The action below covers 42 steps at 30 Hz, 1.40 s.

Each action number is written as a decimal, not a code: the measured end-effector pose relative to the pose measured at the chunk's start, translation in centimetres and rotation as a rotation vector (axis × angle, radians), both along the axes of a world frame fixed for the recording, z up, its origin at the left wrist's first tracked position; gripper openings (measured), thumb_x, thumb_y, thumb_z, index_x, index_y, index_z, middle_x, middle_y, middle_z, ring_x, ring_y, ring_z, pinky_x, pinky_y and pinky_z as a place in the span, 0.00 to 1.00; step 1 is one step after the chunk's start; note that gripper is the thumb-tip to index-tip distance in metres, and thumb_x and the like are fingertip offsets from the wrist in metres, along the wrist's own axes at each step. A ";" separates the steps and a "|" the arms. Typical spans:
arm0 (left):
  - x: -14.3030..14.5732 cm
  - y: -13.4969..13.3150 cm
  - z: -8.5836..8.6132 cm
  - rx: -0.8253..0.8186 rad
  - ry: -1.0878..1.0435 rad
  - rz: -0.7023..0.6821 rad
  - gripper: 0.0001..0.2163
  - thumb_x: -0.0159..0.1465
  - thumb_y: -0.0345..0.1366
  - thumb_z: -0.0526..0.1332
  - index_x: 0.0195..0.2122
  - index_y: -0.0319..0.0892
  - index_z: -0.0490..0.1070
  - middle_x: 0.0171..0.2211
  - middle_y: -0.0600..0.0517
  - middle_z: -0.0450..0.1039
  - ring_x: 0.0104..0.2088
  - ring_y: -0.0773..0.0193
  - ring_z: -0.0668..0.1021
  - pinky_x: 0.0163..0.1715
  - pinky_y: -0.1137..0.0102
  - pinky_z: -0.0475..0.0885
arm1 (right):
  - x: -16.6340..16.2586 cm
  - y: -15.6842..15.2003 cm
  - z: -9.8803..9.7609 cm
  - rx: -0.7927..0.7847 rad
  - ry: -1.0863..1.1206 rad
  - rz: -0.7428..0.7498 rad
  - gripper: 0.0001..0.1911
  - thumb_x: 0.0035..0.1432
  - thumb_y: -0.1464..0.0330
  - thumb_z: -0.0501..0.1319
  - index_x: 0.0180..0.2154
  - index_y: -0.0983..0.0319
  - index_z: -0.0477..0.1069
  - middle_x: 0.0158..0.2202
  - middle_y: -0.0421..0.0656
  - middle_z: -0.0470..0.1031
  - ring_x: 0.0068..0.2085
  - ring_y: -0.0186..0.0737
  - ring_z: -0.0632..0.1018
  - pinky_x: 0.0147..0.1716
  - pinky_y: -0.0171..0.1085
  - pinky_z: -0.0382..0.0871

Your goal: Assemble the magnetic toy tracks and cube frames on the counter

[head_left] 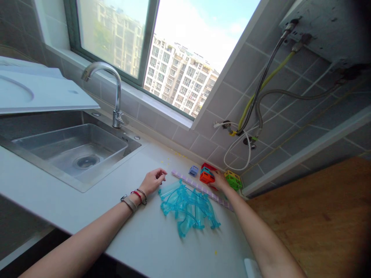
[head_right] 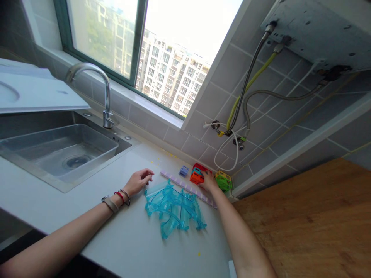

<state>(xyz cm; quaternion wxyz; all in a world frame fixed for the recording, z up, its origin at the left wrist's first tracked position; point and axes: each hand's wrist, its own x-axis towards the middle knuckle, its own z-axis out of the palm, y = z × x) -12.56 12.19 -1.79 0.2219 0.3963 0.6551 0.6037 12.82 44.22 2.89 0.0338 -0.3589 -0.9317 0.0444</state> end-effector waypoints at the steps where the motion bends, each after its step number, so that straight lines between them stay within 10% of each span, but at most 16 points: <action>1: 0.0 0.0 0.0 0.000 0.002 -0.001 0.11 0.60 0.40 0.58 0.39 0.41 0.74 0.26 0.53 0.77 0.24 0.65 0.77 0.28 0.70 0.72 | 0.1 0.0 0.1 -0.011 0.029 0.012 0.41 0.40 0.65 0.76 0.58 0.61 0.70 0.59 0.54 0.67 0.58 0.56 0.71 0.59 0.47 0.61; 7: 0.2 -0.1 0.1 0.004 0.008 0.005 0.11 0.60 0.40 0.57 0.38 0.41 0.74 0.26 0.53 0.78 0.23 0.65 0.77 0.28 0.71 0.72 | 1.2 -0.3 0.6 -0.100 0.236 0.035 0.20 0.53 0.57 0.66 0.43 0.63 0.79 0.46 0.51 0.79 0.47 0.48 0.78 0.49 0.42 0.69; 14: 0.1 -0.1 0.4 0.009 0.016 0.008 0.12 0.60 0.41 0.57 0.38 0.41 0.74 0.26 0.52 0.78 0.23 0.64 0.77 0.27 0.70 0.73 | 1.8 -0.9 1.5 -0.155 0.470 -0.075 0.26 0.58 0.48 0.53 0.31 0.62 0.76 0.28 0.47 0.79 0.33 0.46 0.78 0.36 0.40 0.70; 22: -0.1 -0.5 0.6 0.026 0.062 0.060 0.13 0.63 0.44 0.57 0.41 0.40 0.73 0.28 0.51 0.77 0.26 0.63 0.77 0.28 0.69 0.73 | 1.2 -5.3 6.5 -0.178 0.698 -0.051 0.29 0.64 0.46 0.43 0.37 0.61 0.70 0.34 0.47 0.77 0.34 0.43 0.76 0.34 0.37 0.69; 26: 2.6 -1.4 4.1 0.117 0.349 0.093 0.20 0.64 0.48 0.61 0.53 0.43 0.68 0.44 0.45 0.77 0.40 0.57 0.79 0.35 0.65 0.76 | 2.1 -11.0 8.9 -0.217 0.643 0.071 0.21 0.64 0.51 0.53 0.34 0.60 0.71 0.29 0.41 0.75 0.31 0.40 0.75 0.32 0.34 0.66; 29: 7.0 -1.3 8.8 0.203 0.789 -0.135 0.34 0.57 0.51 0.68 0.62 0.48 0.62 0.60 0.42 0.68 0.59 0.48 0.71 0.56 0.54 0.69 | 2.9 -15.4 10.1 -0.206 0.497 0.244 0.15 0.67 0.58 0.53 0.35 0.59 0.71 0.30 0.40 0.74 0.32 0.39 0.74 0.34 0.35 0.64; 32: 11.4 0.1 12.8 0.097 1.036 -0.279 0.40 0.52 0.51 0.73 0.63 0.47 0.60 0.58 0.40 0.70 0.59 0.43 0.71 0.57 0.51 0.67 | 3.6 -18.0 10.7 -0.216 0.427 0.389 0.11 0.67 0.63 0.53 0.38 0.59 0.71 0.35 0.42 0.75 0.36 0.40 0.74 0.38 0.36 0.64; 36: 13.8 1.8 14.5 -0.117 0.999 -0.397 0.25 0.58 0.52 0.68 0.52 0.44 0.71 0.39 0.44 0.80 0.39 0.50 0.82 0.38 0.63 0.74 | 5.1 -18.6 10.2 -0.331 0.515 0.288 0.15 0.67 0.59 0.54 0.32 0.61 0.70 0.29 0.40 0.72 0.31 0.38 0.71 0.33 0.35 0.64; 42: 14.0 1.3 13.9 -0.006 0.530 -0.378 0.21 0.60 0.53 0.64 0.48 0.44 0.74 0.37 0.49 0.81 0.36 0.58 0.82 0.35 0.70 0.73 | 7.7 -19.1 8.5 -0.867 0.787 0.148 0.29 0.65 0.44 0.49 0.42 0.62 0.72 0.35 0.43 0.76 0.31 0.41 0.78 0.31 0.37 0.71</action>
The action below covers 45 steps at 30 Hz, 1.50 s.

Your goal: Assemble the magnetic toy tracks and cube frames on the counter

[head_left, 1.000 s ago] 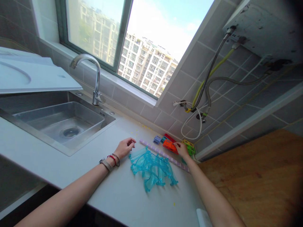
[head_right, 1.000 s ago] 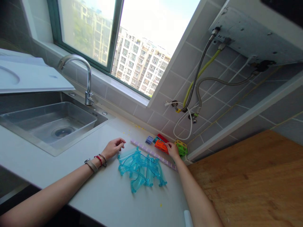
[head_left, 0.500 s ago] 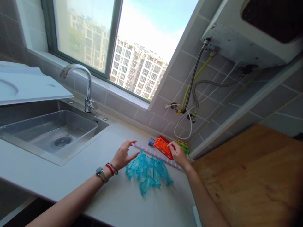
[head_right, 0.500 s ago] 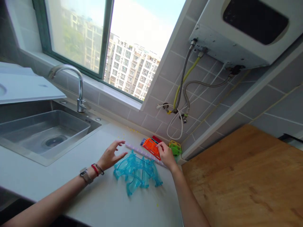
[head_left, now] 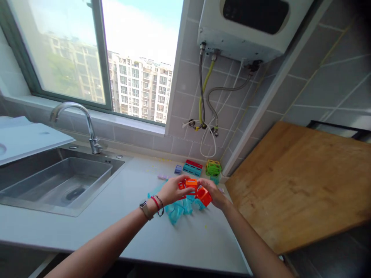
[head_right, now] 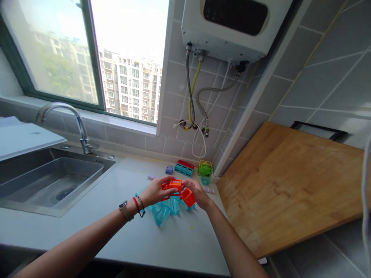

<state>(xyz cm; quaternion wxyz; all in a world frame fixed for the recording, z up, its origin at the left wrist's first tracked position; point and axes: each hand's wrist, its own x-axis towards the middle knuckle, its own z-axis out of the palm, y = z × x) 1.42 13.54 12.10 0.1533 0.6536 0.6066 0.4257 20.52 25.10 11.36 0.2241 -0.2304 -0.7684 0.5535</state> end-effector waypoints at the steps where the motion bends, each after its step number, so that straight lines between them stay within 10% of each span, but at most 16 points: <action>1: 0.0 -0.4 -0.1 -0.001 -0.103 0.001 0.22 0.61 0.53 0.64 0.49 0.44 0.73 0.39 0.49 0.81 0.35 0.59 0.82 0.34 0.70 0.74 | 0.3 0.1 -0.3 0.028 -0.024 -0.037 0.30 0.65 0.44 0.47 0.44 0.61 0.72 0.37 0.44 0.77 0.32 0.42 0.79 0.32 0.38 0.72; 5: -1.8 -2.7 -0.5 -0.045 -0.131 0.148 0.23 0.61 0.53 0.63 0.53 0.48 0.71 0.40 0.48 0.82 0.31 0.59 0.82 0.32 0.69 0.74 | 1.6 2.1 -1.7 0.410 -0.330 -0.370 0.22 0.62 0.49 0.56 0.41 0.60 0.75 0.36 0.45 0.79 0.37 0.44 0.80 0.38 0.39 0.71; 11: -8.3 -6.2 -0.9 -0.170 0.125 0.481 0.22 0.64 0.54 0.58 0.57 0.52 0.70 0.41 0.45 0.82 0.28 0.57 0.82 0.29 0.69 0.71 | 3.1 4.7 -5.0 0.457 -0.465 -0.535 0.08 0.52 0.63 0.67 0.27 0.61 0.74 0.31 0.47 0.78 0.39 0.48 0.78 0.40 0.39 0.67; 18: -8.2 -7.5 -0.3 -0.198 -0.041 0.328 0.26 0.63 0.54 0.59 0.58 0.47 0.67 0.43 0.44 0.82 0.27 0.59 0.81 0.27 0.69 0.74 | 1.9 3.2 -3.6 0.458 -0.366 -0.490 0.14 0.62 0.57 0.61 0.37 0.59 0.77 0.39 0.48 0.79 0.42 0.46 0.78 0.45 0.41 0.69; 21: -6.5 -7.3 0.9 -0.195 0.032 0.194 0.23 0.64 0.52 0.59 0.58 0.48 0.69 0.43 0.47 0.82 0.32 0.58 0.82 0.32 0.69 0.75 | 0.3 0.0 -1.6 0.479 -0.278 -0.358 0.21 0.57 0.53 0.65 0.48 0.57 0.76 0.46 0.46 0.78 0.44 0.44 0.78 0.48 0.40 0.70; 24: -4.1 -7.4 2.1 -0.202 0.101 0.008 0.20 0.65 0.49 0.60 0.56 0.49 0.70 0.41 0.49 0.82 0.37 0.57 0.82 0.39 0.67 0.75 | -1.6 -4.7 0.2 0.533 -0.078 0.104 0.35 0.51 0.54 0.71 0.59 0.55 0.68 0.54 0.47 0.75 0.46 0.45 0.79 0.49 0.41 0.71; 28: -2.4 -9.2 2.3 -0.207 0.107 -0.111 0.22 0.64 0.47 0.62 0.58 0.49 0.69 0.44 0.47 0.81 0.40 0.55 0.82 0.45 0.63 0.75 | -1.1 -8.1 1.7 0.557 -0.009 0.157 0.35 0.55 0.63 0.68 0.63 0.55 0.64 0.58 0.47 0.73 0.55 0.49 0.75 0.56 0.44 0.67; 33: -7.0 -9.5 0.1 -0.163 0.121 0.145 0.17 0.65 0.50 0.58 0.50 0.48 0.75 0.43 0.47 0.81 0.40 0.55 0.81 0.45 0.64 0.73 | 4.2 -5.6 -0.4 0.380 -0.280 0.030 0.27 0.51 0.66 0.66 0.55 0.56 0.73 0.45 0.43 0.80 0.39 0.44 0.80 0.40 0.37 0.71; 39: -14.1 -2.8 -4.8 -0.250 0.080 0.540 0.20 0.59 0.57 0.59 0.28 0.44 0.74 0.32 0.41 0.80 0.39 0.45 0.80 0.43 0.58 0.71 | 6.7 -4.9 -5.7 0.421 -0.505 0.041 0.28 0.43 0.73 0.68 0.50 0.56 0.76 0.44 0.46 0.80 0.45 0.50 0.78 0.46 0.41 0.69; 45: -13.9 0.7 -8.1 -0.213 -0.103 0.463 0.29 0.68 0.59 0.43 0.40 0.41 0.75 0.39 0.38 0.80 0.42 0.51 0.82 0.43 0.60 0.73 | 6.9 -2.9 -2.1 0.480 -0.372 -0.189 0.34 0.51 0.60 0.69 0.60 0.54 0.69 0.56 0.48 0.74 0.56 0.54 0.74 0.57 0.45 0.63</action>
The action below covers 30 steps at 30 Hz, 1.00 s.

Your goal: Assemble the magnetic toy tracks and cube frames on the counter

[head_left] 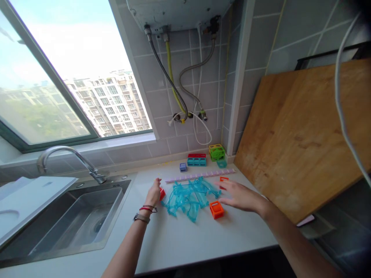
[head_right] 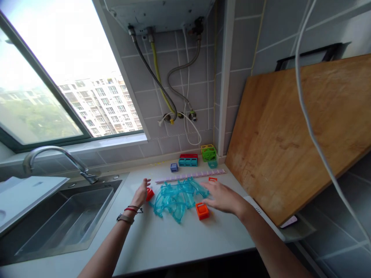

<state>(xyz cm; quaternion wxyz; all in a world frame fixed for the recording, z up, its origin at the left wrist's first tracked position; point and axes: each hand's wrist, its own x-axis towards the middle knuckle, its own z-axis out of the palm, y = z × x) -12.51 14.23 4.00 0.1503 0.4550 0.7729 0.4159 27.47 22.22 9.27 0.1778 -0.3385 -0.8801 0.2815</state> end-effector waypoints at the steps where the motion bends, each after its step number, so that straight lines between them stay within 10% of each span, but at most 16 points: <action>1: 0.2 0.0 -0.4 0.029 -0.030 0.000 0.31 0.69 0.58 0.39 0.43 0.40 0.74 0.42 0.37 0.80 0.44 0.53 0.82 0.43 0.61 0.73 | -0.8 1.3 0.9 0.053 0.037 -0.059 0.31 0.55 0.59 0.67 0.60 0.55 0.69 0.56 0.49 0.74 0.56 0.54 0.74 0.57 0.45 0.63; 6: 0.0 -1.7 -2.8 0.207 -0.127 0.197 0.29 0.70 0.51 0.33 0.49 0.40 0.69 0.52 0.40 0.76 0.53 0.54 0.77 0.45 0.62 0.72 | -9.8 9.5 1.4 0.138 -0.084 -0.112 0.20 0.61 0.66 0.60 0.54 0.60 0.74 0.49 0.48 0.79 0.49 0.47 0.78 0.49 0.38 0.68; 15: -1.1 -2.8 -5.4 0.265 -0.206 0.341 0.21 0.68 0.48 0.46 0.32 0.43 0.73 0.32 0.47 0.78 0.36 0.56 0.78 0.35 0.66 0.72 | -23.4 15.4 -3.4 0.166 -0.284 0.069 0.28 0.50 0.65 0.71 0.54 0.61 0.73 0.55 0.50 0.76 0.53 0.51 0.76 0.51 0.38 0.68; 30: -0.3 -2.6 -5.3 0.329 -0.282 0.320 0.22 0.67 0.50 0.48 0.29 0.41 0.75 0.27 0.49 0.77 0.31 0.57 0.78 0.32 0.67 0.71 | -18.1 12.1 -3.1 0.048 -0.210 0.252 0.25 0.50 0.59 0.71 0.49 0.61 0.76 0.46 0.46 0.80 0.44 0.45 0.80 0.44 0.37 0.71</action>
